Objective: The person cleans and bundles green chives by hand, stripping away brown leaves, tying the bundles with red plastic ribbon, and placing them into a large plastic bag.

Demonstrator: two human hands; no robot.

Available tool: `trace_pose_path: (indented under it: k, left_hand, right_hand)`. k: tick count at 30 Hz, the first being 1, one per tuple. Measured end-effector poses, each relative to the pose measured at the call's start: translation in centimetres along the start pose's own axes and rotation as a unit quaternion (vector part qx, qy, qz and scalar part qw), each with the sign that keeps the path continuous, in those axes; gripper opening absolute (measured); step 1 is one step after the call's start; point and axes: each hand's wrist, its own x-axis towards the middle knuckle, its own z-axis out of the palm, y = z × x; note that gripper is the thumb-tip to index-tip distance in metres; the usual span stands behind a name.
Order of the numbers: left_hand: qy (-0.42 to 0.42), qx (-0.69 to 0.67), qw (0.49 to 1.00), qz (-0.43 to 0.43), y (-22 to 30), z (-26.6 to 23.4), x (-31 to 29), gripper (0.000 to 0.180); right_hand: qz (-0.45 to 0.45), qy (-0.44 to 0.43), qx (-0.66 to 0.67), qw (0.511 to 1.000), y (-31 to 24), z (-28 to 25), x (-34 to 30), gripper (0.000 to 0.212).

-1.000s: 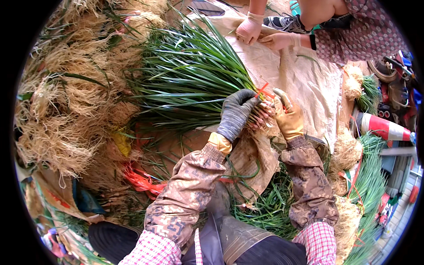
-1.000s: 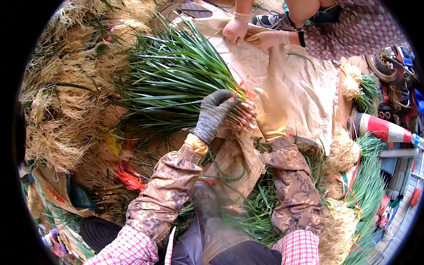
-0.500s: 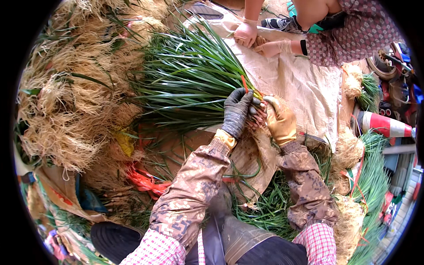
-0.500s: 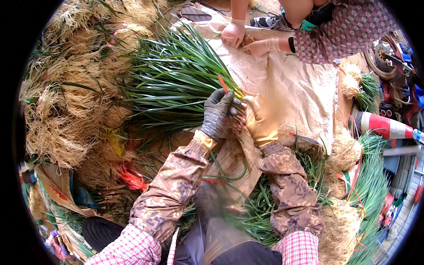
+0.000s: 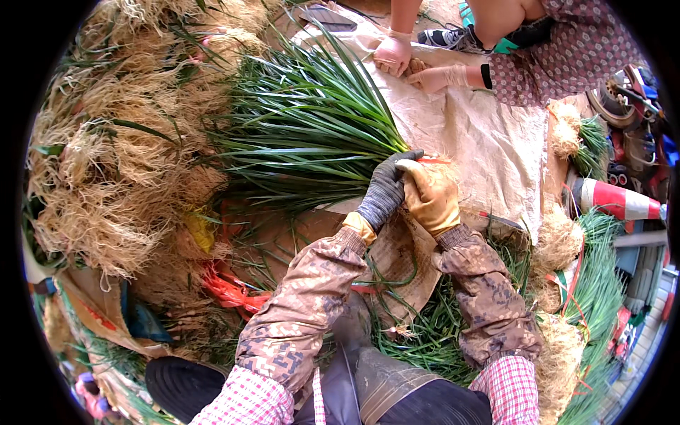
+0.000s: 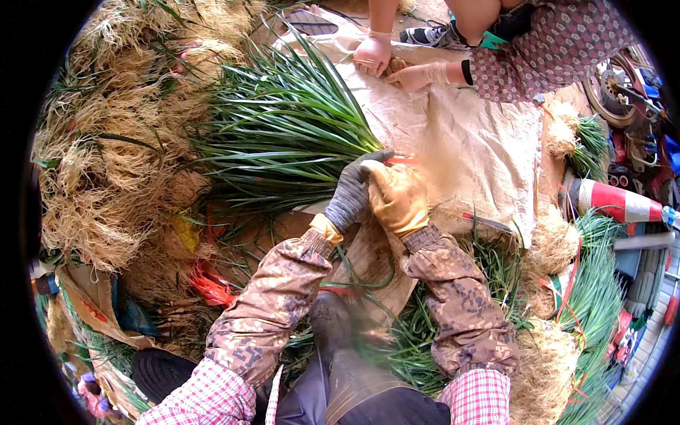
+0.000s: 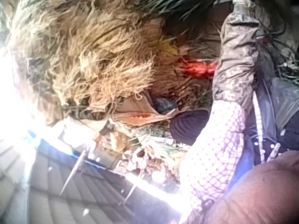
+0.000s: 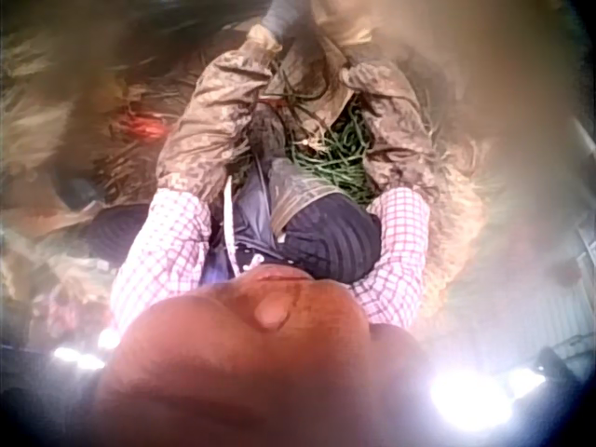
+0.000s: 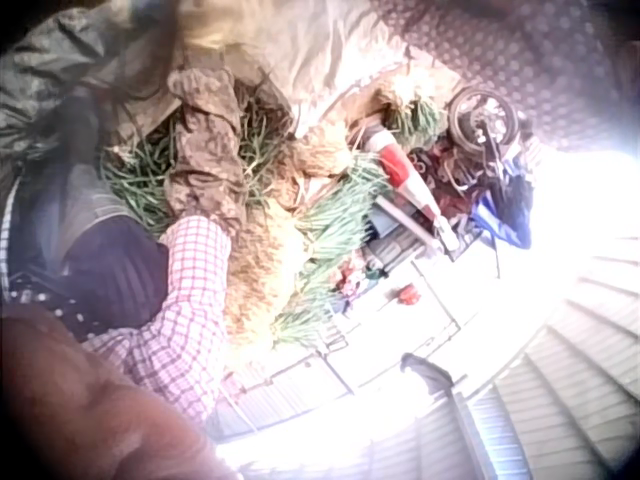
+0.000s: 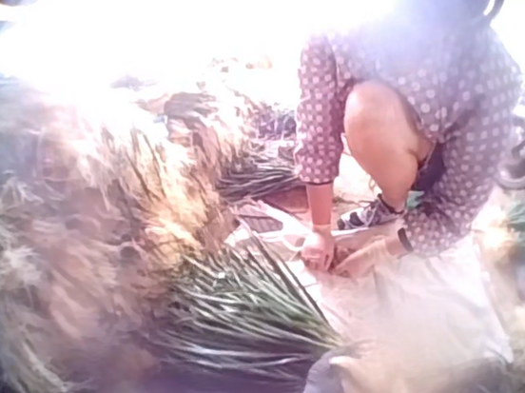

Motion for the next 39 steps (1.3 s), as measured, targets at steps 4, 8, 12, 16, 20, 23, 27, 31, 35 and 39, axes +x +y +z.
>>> trace_pose_path:
  k: [4,8,12,16,20,23,27,31,35,39]
  left_hand:
    - [-0.046,-0.007,0.999,-0.008,-0.4,-0.9,0.7,0.023]
    - [0.017,0.082,0.994,-0.074,1.2,-0.3,0.9,0.018]
    - [0.026,0.05,0.986,-0.156,2.0,-0.9,1.2,0.02]
    - [0.023,0.076,0.982,-0.169,1.5,-0.8,1.6,0.02]
    - [0.036,0.024,0.967,-0.25,3.9,-0.5,1.9,0.018]
    - [0.032,0.016,0.953,-0.3,5.2,-1.0,2.1,0.017]
    - [-0.026,-0.125,0.914,-0.384,4.9,-3.8,3.0,0.025]
    - [-0.024,-0.231,0.841,-0.488,5.0,-3.1,4.0,0.023]
    - [0.031,-0.213,0.829,-0.517,5.2,-4.2,4.2,0.018]
    - [0.031,-0.099,0.899,-0.425,5.8,-1.9,3.3,0.014]
  right_hand:
    - [-0.107,0.074,-0.076,0.988,-0.2,0.1,0.5,0.034]
    - [0.076,-0.007,0.153,0.985,-0.4,-2.1,0.5,0.053]
    - [0.183,-0.126,-0.09,0.971,0.3,-2.7,1.4,0.059]
    - [0.089,-0.146,-0.243,0.955,3.4,-1.3,2.1,0.02]
    - [0.069,-0.107,-0.187,0.974,4.5,-1.0,2.3,0.02]
    - [0.185,-0.147,-0.124,0.964,3.8,-1.6,2.4,0.023]
    - [0.196,-0.131,-0.083,0.968,4.8,-0.7,1.0,0.024]
    - [0.195,-0.111,-0.008,0.974,6.8,0.0,-1.4,0.017]
    - [0.428,-0.103,0.308,0.843,1.0,1.7,-1.9,0.018]
    - [0.436,0.039,0.397,0.806,0.8,7.8,-4.1,0.014]
